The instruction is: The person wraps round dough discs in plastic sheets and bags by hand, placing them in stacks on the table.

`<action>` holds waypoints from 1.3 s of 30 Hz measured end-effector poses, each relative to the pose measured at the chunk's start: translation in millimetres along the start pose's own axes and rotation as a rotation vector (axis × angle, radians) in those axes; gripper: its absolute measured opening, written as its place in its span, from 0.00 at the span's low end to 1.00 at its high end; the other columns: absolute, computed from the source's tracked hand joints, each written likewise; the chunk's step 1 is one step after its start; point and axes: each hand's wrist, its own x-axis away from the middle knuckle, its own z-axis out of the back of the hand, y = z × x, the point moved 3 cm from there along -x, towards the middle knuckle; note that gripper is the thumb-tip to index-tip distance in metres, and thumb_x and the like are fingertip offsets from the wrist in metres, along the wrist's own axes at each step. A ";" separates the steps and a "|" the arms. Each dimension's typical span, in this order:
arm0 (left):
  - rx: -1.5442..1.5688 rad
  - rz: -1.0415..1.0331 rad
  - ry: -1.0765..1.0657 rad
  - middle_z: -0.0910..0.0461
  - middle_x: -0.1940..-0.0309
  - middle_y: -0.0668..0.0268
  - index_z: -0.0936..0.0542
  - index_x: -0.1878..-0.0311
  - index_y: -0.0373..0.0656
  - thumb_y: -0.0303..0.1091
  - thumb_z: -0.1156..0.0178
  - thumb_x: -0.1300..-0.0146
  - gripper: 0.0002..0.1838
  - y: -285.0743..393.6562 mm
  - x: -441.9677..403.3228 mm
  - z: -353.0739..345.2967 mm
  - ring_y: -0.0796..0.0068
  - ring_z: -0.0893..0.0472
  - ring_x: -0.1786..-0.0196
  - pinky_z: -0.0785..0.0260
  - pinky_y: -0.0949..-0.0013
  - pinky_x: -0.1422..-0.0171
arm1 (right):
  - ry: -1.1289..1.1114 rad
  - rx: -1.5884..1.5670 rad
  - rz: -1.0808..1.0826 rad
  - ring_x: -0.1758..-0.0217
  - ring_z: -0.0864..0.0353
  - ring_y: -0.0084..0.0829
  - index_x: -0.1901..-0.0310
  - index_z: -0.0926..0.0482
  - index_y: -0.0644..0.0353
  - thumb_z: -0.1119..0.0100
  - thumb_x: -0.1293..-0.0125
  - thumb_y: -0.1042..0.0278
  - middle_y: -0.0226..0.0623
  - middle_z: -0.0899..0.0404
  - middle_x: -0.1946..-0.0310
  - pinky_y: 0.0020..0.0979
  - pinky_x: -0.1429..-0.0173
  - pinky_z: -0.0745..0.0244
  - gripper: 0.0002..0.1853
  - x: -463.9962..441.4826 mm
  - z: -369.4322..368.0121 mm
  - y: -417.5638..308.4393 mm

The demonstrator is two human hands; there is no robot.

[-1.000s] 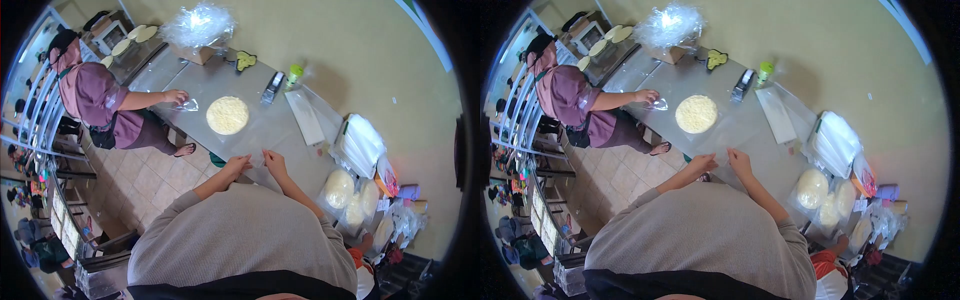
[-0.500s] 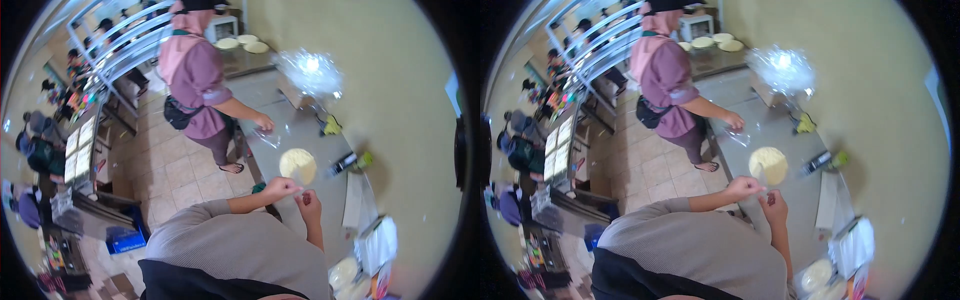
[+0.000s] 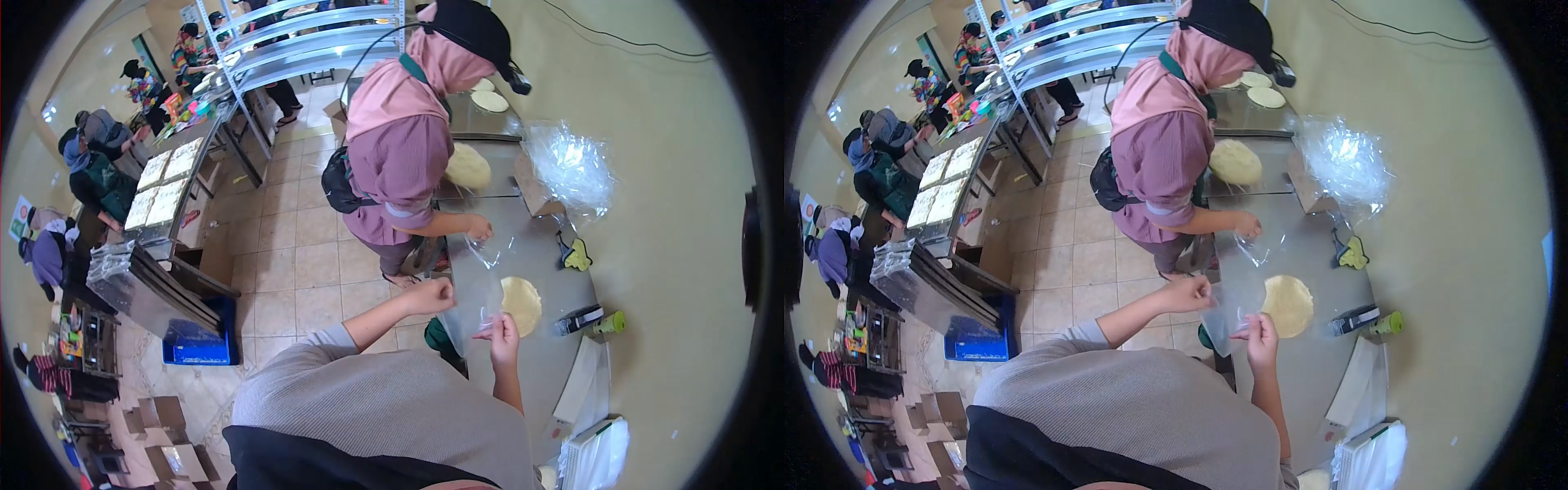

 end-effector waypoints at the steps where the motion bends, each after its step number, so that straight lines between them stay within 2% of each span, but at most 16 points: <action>1: 0.051 0.053 0.024 0.22 0.75 0.59 0.27 0.68 0.39 0.49 0.37 0.46 0.20 -17.7 -0.5 0.3 0.66 0.21 0.71 0.31 0.65 0.66 | -0.062 -0.015 0.011 0.72 0.22 0.24 0.61 0.28 0.64 0.55 0.28 0.69 0.35 0.26 0.69 0.25 0.66 0.22 0.08 1.1 -7.6 6.0; 2: 0.121 0.064 0.039 0.21 0.74 0.58 0.27 0.67 0.39 0.47 0.39 0.45 0.18 -34.4 -2.1 -0.5 0.62 0.20 0.69 0.31 0.64 0.65 | -0.124 -0.030 0.023 0.70 0.21 0.25 0.60 0.28 0.64 0.55 0.28 0.69 0.37 0.25 0.67 0.26 0.63 0.21 0.08 2.1 -14.7 10.6; 4: 0.072 0.065 0.201 0.21 0.74 0.57 0.27 0.66 0.40 0.45 0.40 0.44 0.17 -51.5 3.4 4.6 0.61 0.19 0.68 0.31 0.63 0.65 | -0.203 0.083 -0.062 0.66 0.19 0.28 0.60 0.28 0.64 0.55 0.28 0.68 0.38 0.24 0.63 0.27 0.59 0.22 0.09 5.4 -24.6 21.1; 5: 0.047 0.068 0.285 0.21 0.74 0.57 0.28 0.66 0.40 0.44 0.40 0.44 0.16 -48.4 10.4 11.7 0.60 0.19 0.67 0.30 0.62 0.65 | -0.245 0.141 -0.104 0.64 0.18 0.29 0.59 0.28 0.65 0.54 0.28 0.67 0.39 0.23 0.61 0.27 0.57 0.22 0.09 6.4 -27.4 26.4; 6: -0.166 0.106 0.319 0.21 0.74 0.57 0.28 0.65 0.41 0.39 0.41 0.44 0.12 -11.2 25.6 28.8 0.57 0.19 0.67 0.30 0.59 0.64 | -0.319 0.212 -0.134 0.62 0.19 0.28 0.60 0.27 0.65 0.50 0.30 0.64 0.42 0.22 0.58 0.26 0.55 0.24 0.11 6.2 -27.6 32.9; 9: -0.264 -0.028 0.242 0.22 0.73 0.57 0.29 0.63 0.41 0.33 0.42 0.44 0.09 4.2 42.4 33.4 0.55 0.20 0.67 0.30 0.59 0.64 | -0.379 0.459 -0.148 0.68 0.19 0.27 0.58 0.30 0.63 0.45 0.33 0.62 0.39 0.23 0.62 0.24 0.64 0.23 0.12 -0.6 -32.3 46.8; 12: -0.317 -0.082 0.095 0.23 0.69 0.57 0.29 0.64 0.41 0.29 0.44 0.45 0.06 -1.8 55.4 16.8 0.54 0.21 0.62 0.31 0.57 0.60 | -0.103 0.230 -0.228 0.77 0.22 0.24 0.53 0.35 0.61 0.41 0.36 0.60 0.37 0.26 0.67 0.23 0.76 0.26 0.18 -5.6 -37.3 53.0; 15: -0.333 -0.051 0.027 0.23 0.67 0.55 0.28 0.63 0.41 0.28 0.45 0.45 0.07 -9.7 66.6 6.3 0.52 0.22 0.59 0.31 0.55 0.56 | -0.118 0.268 -0.223 0.84 0.26 0.23 0.52 0.39 0.59 0.40 0.37 0.61 0.36 0.29 0.71 0.22 0.84 0.31 0.21 -18.0 -39.7 71.8; 18: -0.353 -0.012 0.028 0.22 0.65 0.54 0.26 0.61 0.42 0.29 0.45 0.45 0.08 -27.1 74.6 3.3 0.51 0.22 0.58 0.31 0.54 0.54 | -0.169 0.272 -0.337 0.85 0.28 0.22 0.48 0.40 0.61 0.38 0.38 0.61 0.38 0.29 0.71 0.22 0.84 0.31 0.24 -18.7 -42.1 87.6; 21: -0.381 0.009 0.037 0.21 0.64 0.54 0.23 0.59 0.43 0.30 0.45 0.45 0.10 -35.1 82.6 5.3 0.51 0.22 0.58 0.30 0.54 0.52 | -0.186 0.296 -0.174 0.85 0.29 0.22 0.42 0.42 0.60 0.38 0.38 0.61 0.37 0.28 0.72 0.21 0.85 0.32 0.29 -13.8 -51.4 80.7; 24: -0.417 0.048 0.036 0.20 0.64 0.54 0.20 0.59 0.44 0.30 0.45 0.46 0.11 -42.5 86.7 5.7 0.52 0.21 0.58 0.29 0.54 0.52 | -0.282 0.416 -0.180 0.84 0.30 0.21 0.38 0.40 0.59 0.38 0.38 0.61 0.33 0.27 0.77 0.22 0.83 0.33 0.30 -14.8 -59.9 84.3; 27: -0.419 0.052 0.067 0.19 0.64 0.54 0.18 0.60 0.45 0.30 0.45 0.48 0.12 -45.5 85.8 13.4 0.53 0.20 0.58 0.28 0.55 0.53 | -0.420 0.781 -0.073 0.82 0.28 0.22 0.44 0.29 0.59 0.39 0.38 0.61 0.32 0.24 0.81 0.25 0.77 0.32 0.22 -19.7 -54.1 86.2; 30: -0.406 0.045 0.100 0.19 0.65 0.54 0.17 0.61 0.46 0.31 0.45 0.47 0.12 -50.6 88.5 20.2 0.53 0.20 0.59 0.28 0.55 0.53 | -0.344 0.854 -0.068 0.72 0.20 0.35 0.52 0.21 0.54 0.43 0.39 0.53 0.38 0.20 0.76 0.35 0.65 0.27 0.18 -17.9 -50.9 77.8; 33: -0.482 0.126 0.044 0.19 0.65 0.54 0.16 0.60 0.47 0.32 0.45 0.47 0.12 -67.8 89.3 18.3 0.53 0.20 0.58 0.28 0.56 0.53 | -0.300 0.916 -0.006 0.72 0.19 0.37 0.54 0.20 0.52 0.45 0.38 0.55 0.39 0.19 0.73 0.35 0.65 0.27 0.15 -25.5 -37.5 86.4; 36: -0.546 0.187 0.015 0.19 0.65 0.54 0.16 0.59 0.48 0.33 0.45 0.46 0.12 -78.6 92.3 28.0 0.54 0.20 0.59 0.28 0.56 0.52 | -0.276 0.883 0.014 0.79 0.24 0.25 0.54 0.21 0.57 0.51 0.34 0.65 0.35 0.22 0.79 0.28 0.71 0.29 0.12 -28.2 -27.7 89.8; 39: -0.520 0.190 0.105 0.18 0.66 0.55 0.16 0.62 0.47 0.34 0.45 0.46 0.11 -86.1 95.8 39.1 0.55 0.19 0.59 0.28 0.56 0.53 | -0.255 0.605 -0.229 0.83 0.28 0.26 0.50 0.24 0.57 0.53 0.33 0.66 0.32 0.24 0.78 0.30 0.72 0.29 0.13 -26.2 -4.4 109.4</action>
